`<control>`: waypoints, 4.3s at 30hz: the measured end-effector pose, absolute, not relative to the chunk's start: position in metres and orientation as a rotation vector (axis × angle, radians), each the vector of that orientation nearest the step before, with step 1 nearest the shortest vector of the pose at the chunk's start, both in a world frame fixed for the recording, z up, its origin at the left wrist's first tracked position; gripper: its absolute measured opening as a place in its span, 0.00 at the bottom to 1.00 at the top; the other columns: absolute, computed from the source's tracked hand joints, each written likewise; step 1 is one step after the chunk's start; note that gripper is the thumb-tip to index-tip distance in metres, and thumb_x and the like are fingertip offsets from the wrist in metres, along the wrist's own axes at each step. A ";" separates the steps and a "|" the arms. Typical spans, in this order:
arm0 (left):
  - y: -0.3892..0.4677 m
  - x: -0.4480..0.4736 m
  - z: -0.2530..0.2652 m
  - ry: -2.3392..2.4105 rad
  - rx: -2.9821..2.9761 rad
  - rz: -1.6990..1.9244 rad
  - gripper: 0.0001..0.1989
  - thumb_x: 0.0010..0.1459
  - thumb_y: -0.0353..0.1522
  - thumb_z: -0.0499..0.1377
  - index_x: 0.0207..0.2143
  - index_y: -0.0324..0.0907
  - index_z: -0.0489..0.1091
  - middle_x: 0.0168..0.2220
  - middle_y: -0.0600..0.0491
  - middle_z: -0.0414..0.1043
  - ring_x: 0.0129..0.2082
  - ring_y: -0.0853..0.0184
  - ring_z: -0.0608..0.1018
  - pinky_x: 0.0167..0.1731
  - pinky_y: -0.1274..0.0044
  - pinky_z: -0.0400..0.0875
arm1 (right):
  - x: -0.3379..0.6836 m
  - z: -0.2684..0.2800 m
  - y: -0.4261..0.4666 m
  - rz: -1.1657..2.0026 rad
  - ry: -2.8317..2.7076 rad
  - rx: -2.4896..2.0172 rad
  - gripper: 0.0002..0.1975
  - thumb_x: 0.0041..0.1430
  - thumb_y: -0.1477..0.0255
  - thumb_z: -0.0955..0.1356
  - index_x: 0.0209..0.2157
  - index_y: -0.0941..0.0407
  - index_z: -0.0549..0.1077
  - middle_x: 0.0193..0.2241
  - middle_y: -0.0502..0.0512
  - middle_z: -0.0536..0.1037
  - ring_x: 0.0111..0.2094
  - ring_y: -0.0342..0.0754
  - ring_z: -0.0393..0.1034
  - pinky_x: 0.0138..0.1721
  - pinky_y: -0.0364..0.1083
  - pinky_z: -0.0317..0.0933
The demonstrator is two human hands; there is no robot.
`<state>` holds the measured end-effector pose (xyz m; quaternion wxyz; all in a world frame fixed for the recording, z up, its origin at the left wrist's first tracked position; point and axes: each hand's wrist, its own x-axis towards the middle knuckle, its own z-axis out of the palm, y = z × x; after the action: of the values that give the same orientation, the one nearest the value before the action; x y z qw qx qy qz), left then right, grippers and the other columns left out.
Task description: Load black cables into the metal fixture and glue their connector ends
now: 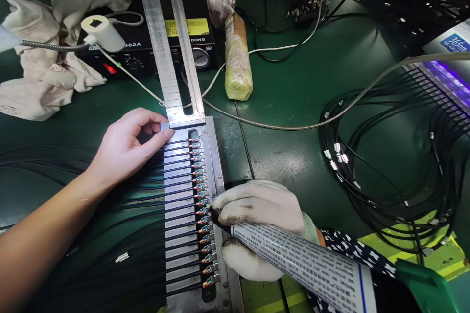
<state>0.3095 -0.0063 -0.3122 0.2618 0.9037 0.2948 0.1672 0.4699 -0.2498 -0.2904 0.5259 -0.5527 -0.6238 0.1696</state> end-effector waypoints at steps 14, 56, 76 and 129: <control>-0.007 0.309 -0.312 0.787 2.452 0.460 0.13 0.59 0.40 0.58 0.37 0.37 0.71 0.31 0.53 0.67 0.34 0.68 0.70 0.37 0.75 0.63 | 0.472 -0.287 -0.247 0.349 -1.517 -1.333 0.07 0.52 0.76 0.67 0.34 0.60 0.74 0.36 0.57 0.81 0.37 0.45 0.79 0.38 0.42 0.75; -0.006 0.309 -0.314 0.782 2.464 0.484 0.11 0.59 0.38 0.58 0.37 0.38 0.71 0.32 0.53 0.67 0.34 0.69 0.70 0.37 0.75 0.63 | 0.463 -0.288 -0.262 0.382 -1.514 -1.331 0.05 0.54 0.76 0.66 0.32 0.59 0.73 0.33 0.52 0.81 0.38 0.42 0.78 0.38 0.42 0.73; -0.007 0.310 -0.314 0.804 2.456 0.461 0.12 0.59 0.40 0.58 0.37 0.41 0.71 0.32 0.53 0.67 0.34 0.68 0.70 0.37 0.74 0.63 | 0.464 -0.290 -0.257 0.370 -1.507 -1.342 0.05 0.52 0.77 0.67 0.32 0.60 0.73 0.34 0.54 0.81 0.37 0.43 0.78 0.37 0.42 0.74; -0.007 0.310 -0.316 0.817 2.459 0.475 0.12 0.59 0.41 0.58 0.37 0.41 0.71 0.32 0.53 0.68 0.34 0.68 0.70 0.36 0.75 0.63 | 0.463 -0.283 -0.267 0.413 -1.585 -1.337 0.05 0.51 0.76 0.65 0.31 0.57 0.72 0.33 0.51 0.81 0.36 0.42 0.78 0.34 0.42 0.73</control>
<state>0.3102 -0.0068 -0.3157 0.2511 0.9035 0.3004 0.1744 0.4630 -0.2666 -0.2833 0.4911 -0.5508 -0.6530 0.1702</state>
